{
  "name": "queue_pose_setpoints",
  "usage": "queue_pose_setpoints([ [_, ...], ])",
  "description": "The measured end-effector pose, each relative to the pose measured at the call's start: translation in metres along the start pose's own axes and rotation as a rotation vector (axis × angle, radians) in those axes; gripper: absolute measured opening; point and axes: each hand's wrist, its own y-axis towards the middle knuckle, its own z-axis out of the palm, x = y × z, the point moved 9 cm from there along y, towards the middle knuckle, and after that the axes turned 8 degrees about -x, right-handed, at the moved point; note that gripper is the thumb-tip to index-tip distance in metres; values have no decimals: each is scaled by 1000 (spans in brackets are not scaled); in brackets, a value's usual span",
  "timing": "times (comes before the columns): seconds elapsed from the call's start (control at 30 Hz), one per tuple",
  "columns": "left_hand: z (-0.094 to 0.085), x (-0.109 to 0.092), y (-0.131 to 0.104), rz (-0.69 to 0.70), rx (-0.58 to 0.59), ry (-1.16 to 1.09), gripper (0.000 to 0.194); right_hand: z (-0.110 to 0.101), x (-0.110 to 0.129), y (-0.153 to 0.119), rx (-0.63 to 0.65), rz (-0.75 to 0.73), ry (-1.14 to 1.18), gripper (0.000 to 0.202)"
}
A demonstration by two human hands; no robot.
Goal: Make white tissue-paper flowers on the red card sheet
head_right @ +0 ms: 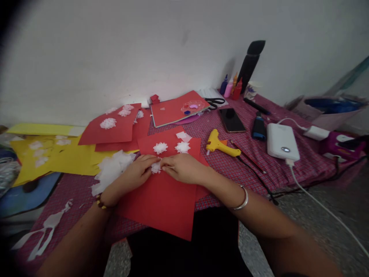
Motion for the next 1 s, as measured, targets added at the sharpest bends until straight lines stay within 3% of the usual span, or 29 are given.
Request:
queue_pose_setpoints([
  [0.37, 2, 3, -1, -1, -4, -14, 45, 1, -1, 1, -5, -5, -13, 22],
  [0.6, 1, 7, -3, -106, -13, -57, 64, 1, -2, 1, -11, -1, 13, 22],
  [0.77, -1, 12, -5, -190, -22, -111, 75, -17, 1, 3, -162, -17, 129, 28],
  [1.0, -2, 15, -7, -160, -7, -255, 78, -32, -8, 4, -318, -3, 232, 37],
])
